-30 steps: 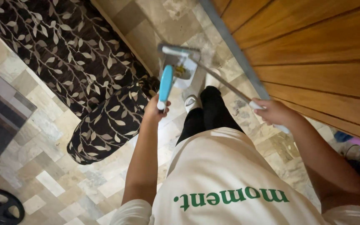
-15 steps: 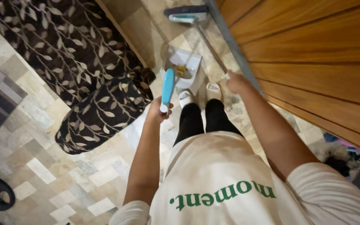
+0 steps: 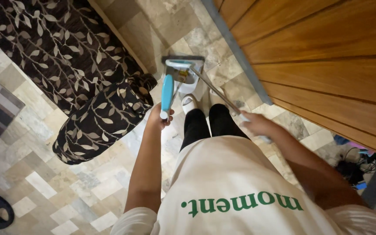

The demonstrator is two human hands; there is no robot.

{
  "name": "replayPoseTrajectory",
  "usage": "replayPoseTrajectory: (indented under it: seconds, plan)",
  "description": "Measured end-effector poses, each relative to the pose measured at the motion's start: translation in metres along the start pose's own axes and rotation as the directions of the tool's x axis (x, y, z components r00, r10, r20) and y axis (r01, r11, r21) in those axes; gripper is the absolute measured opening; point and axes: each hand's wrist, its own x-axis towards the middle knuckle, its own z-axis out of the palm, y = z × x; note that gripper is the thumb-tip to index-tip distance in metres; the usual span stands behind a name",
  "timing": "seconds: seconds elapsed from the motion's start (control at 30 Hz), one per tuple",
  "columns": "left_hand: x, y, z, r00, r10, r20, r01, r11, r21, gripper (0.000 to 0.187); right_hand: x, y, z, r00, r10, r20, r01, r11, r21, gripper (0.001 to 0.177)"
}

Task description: Sweeping the floor with a broom and dustpan, and then dusting furniture with a colorful duster.

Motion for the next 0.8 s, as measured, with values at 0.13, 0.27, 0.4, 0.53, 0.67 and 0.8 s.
replayPoseTrajectory:
  seconds: [0.13,0.27,0.4,0.53,0.67,0.8]
  plan:
    - [-0.014,-0.005,0.006,0.998,0.048,0.033,-0.047,0.999,-0.010,0.026,-0.030,-0.010,-0.042,0.998,0.000,-0.057,-0.001,1.000,-0.022,0.054]
    - [-0.016,-0.018,0.015,0.997,0.070,0.016,-0.070,0.997,0.032,0.026,-0.035,-0.010,-0.053,0.984,-0.148,-0.097,0.120,0.961,-0.248,0.049]
    - [-0.030,-0.017,0.038,0.996,0.074,0.044,-0.075,0.997,0.006,0.023,0.014,-0.005,-0.053,0.960,-0.211,-0.186,0.123,0.909,-0.398,0.055]
    - [-0.007,-0.019,0.049,0.992,0.094,0.087,-0.096,0.995,0.015,0.025,0.101,0.023,-0.037,0.961,-0.133,-0.243,0.081,0.974,-0.210,0.055]
    - [0.000,-0.017,0.054,0.995,0.072,0.072,-0.072,0.997,-0.001,0.024,0.101,0.031,-0.015,0.983,-0.068,-0.169,0.046,0.991,-0.129,0.057]
    - [-0.013,-0.011,0.053,0.999,0.027,0.036,-0.026,0.999,-0.027,0.024,0.055,0.027,-0.042,0.956,-0.169,-0.240,0.187,0.981,0.053,0.051]
